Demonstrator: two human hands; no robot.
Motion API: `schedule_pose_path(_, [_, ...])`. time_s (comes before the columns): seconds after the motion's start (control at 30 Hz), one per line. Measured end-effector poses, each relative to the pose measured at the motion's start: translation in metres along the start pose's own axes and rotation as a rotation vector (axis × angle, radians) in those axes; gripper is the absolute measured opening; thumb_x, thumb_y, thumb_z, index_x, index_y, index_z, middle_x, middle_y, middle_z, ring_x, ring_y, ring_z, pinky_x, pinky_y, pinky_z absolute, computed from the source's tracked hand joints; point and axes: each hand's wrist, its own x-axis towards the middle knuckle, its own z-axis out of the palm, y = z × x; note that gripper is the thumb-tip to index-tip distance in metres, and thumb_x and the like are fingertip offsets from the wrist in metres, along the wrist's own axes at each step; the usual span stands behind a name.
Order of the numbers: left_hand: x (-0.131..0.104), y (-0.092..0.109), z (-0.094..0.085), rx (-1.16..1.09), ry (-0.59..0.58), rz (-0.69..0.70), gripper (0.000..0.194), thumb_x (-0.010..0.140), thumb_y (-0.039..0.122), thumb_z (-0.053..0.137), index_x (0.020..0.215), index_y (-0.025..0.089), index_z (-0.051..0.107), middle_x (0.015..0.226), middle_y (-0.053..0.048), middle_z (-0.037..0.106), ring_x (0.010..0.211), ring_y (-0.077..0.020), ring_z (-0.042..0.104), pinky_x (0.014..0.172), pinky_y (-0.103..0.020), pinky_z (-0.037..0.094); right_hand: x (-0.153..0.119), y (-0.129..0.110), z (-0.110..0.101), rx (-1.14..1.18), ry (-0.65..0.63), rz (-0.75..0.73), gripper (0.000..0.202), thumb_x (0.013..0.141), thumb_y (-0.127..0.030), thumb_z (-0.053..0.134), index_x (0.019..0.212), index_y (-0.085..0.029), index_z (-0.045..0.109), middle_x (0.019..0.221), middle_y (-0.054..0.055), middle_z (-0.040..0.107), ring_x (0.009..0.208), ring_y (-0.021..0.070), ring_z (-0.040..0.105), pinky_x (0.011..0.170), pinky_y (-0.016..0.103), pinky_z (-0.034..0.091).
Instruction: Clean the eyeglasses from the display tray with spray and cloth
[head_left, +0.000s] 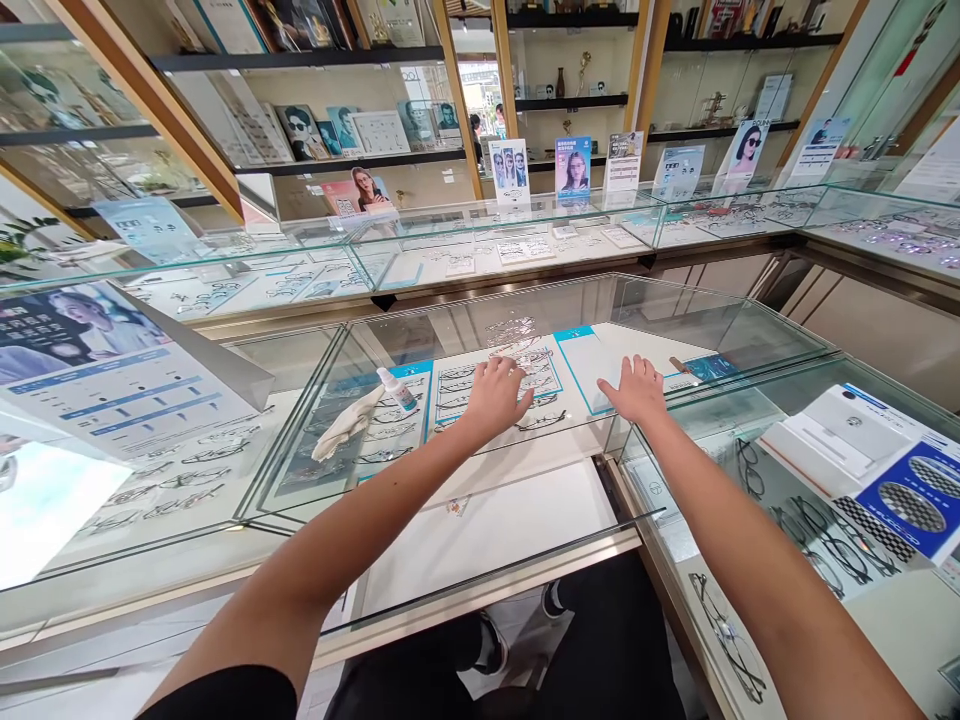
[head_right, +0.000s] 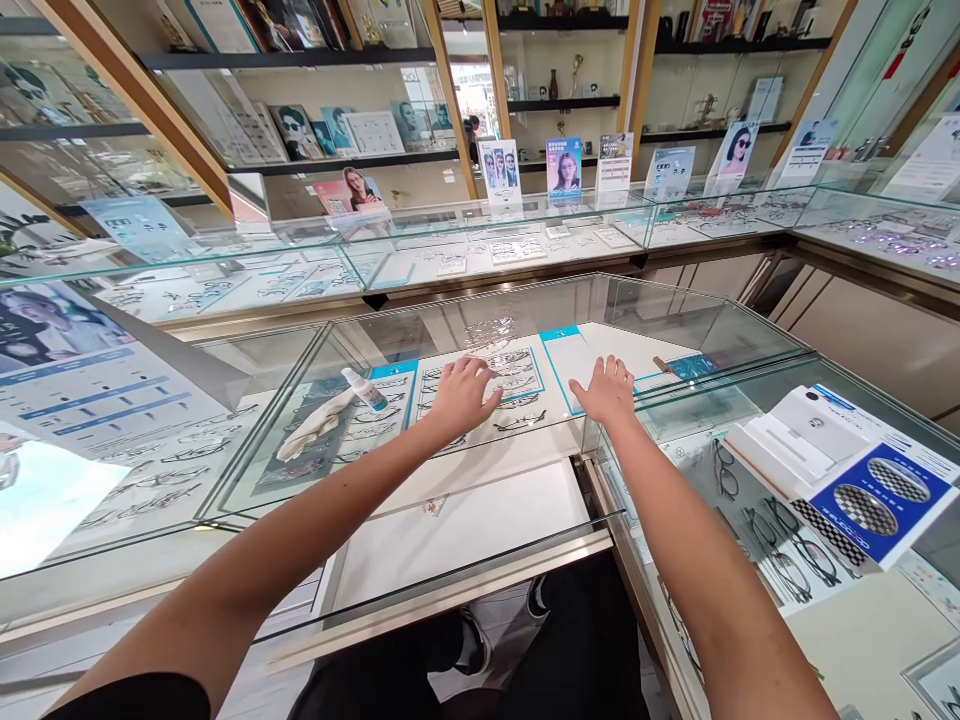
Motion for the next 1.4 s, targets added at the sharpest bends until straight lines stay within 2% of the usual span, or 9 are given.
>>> schedule_pose_path(0.07, [-0.012,-0.016,0.002,-0.208,0.025,-0.124,0.051,0.1,0.05,0.059,0.14,0.021,0.07,0.146,-0.019,0.065,0.143,-0.0415,0.054,0.125,-0.062,0.039,0.0,0.0,0.0,-0.005,0.005,0.0,0.094,0.106,-0.068,0.037,0.173,-0.004,0.03,0.183,0.023,0.025,0.17,0.0388,0.02,0.134,0.053,0.021])
schedule_pose_path(0.13, [-0.014,-0.033,0.007,-0.52,0.074,-0.348,0.065,0.098,0.057,0.062,0.154,0.023,0.059,0.159,-0.018,0.058,0.15,-0.0394,0.052,0.128,-0.058,0.04,0.0,0.0,0.001,-0.009,0.007,0.001,0.094,0.106,-0.068,0.037,0.173,-0.004,0.03,0.183,0.023,0.026,0.169,0.0391,0.021,0.134,0.053,0.021])
schedule_pose_path(0.2, [-0.006,-0.048,0.014,-0.804,0.151,-0.586,0.075,0.1,0.064,0.057,0.163,0.025,0.047,0.173,-0.016,0.045,0.16,-0.0368,0.044,0.132,-0.054,0.038,0.0,0.0,0.001,-0.014,0.012,0.003,0.093,0.106,-0.068,0.037,0.173,-0.004,0.03,0.183,0.023,0.026,0.169,0.0392,0.022,0.134,0.053,0.022])
schedule_pose_path(0.3, [0.022,-0.06,0.026,-0.922,0.246,-0.716,0.082,0.104,0.072,0.044,0.172,0.027,0.034,0.185,-0.01,0.025,0.171,-0.0315,0.026,0.139,-0.049,0.027,0.0,0.0,0.001,-0.02,0.018,0.006,0.093,0.106,-0.067,0.036,0.173,-0.004,0.03,0.182,0.023,0.027,0.169,0.0388,0.022,0.133,0.052,0.022])
schedule_pose_path(0.43, [0.067,-0.063,0.042,-0.959,0.28,-0.754,0.093,0.104,0.079,0.029,0.176,0.022,0.025,0.187,-0.01,0.019,0.174,-0.0287,0.019,0.142,-0.047,0.019,0.0,0.0,0.002,-0.022,0.024,0.003,0.093,0.106,-0.068,0.037,0.173,-0.004,0.031,0.182,0.024,0.028,0.168,0.0392,0.023,0.133,0.052,0.022])
schedule_pose_path(0.63, [0.111,-0.071,0.055,-0.983,0.252,-0.766,0.094,0.104,0.081,0.015,0.176,0.023,0.032,0.186,-0.006,0.024,0.173,-0.026,0.02,0.141,-0.042,0.02,-0.001,-0.002,0.004,-0.022,0.039,-0.001,0.091,0.105,-0.067,0.038,0.171,-0.004,0.033,0.181,0.023,0.03,0.168,0.0384,0.025,0.132,0.052,0.023])
schedule_pose_path(0.97, [0.131,-0.072,0.061,-0.953,0.225,-0.754,0.093,0.105,0.081,0.017,0.171,0.021,0.044,0.181,-0.006,0.037,0.171,-0.0274,0.028,0.14,-0.041,0.024,0.0,-0.002,0.002,-0.011,0.022,-0.006,0.092,0.106,-0.068,0.036,0.172,-0.004,0.03,0.182,0.025,0.027,0.168,0.0397,0.023,0.132,0.053,0.023])
schedule_pose_path(1.1, [0.137,-0.062,0.064,-0.95,0.234,-0.785,0.099,0.102,0.086,0.016,0.168,0.021,0.049,0.177,-0.011,0.045,0.166,-0.0325,0.038,0.136,-0.045,0.033,-0.001,-0.003,-0.001,0.001,0.02,-0.004,0.091,0.106,-0.066,0.037,0.172,-0.004,0.031,0.182,0.025,0.027,0.168,0.0397,0.022,0.132,0.053,0.022])
schedule_pose_path(1.4, [0.158,-0.027,0.071,-0.906,0.211,-0.722,0.101,0.104,0.082,0.007,0.168,0.015,0.047,0.176,-0.015,0.044,0.166,-0.0334,0.039,0.134,-0.046,0.036,-0.001,-0.005,-0.002,0.022,0.015,0.004,0.091,0.106,-0.067,0.038,0.172,-0.005,0.031,0.182,0.024,0.026,0.169,0.0393,0.021,0.133,0.053,0.021])
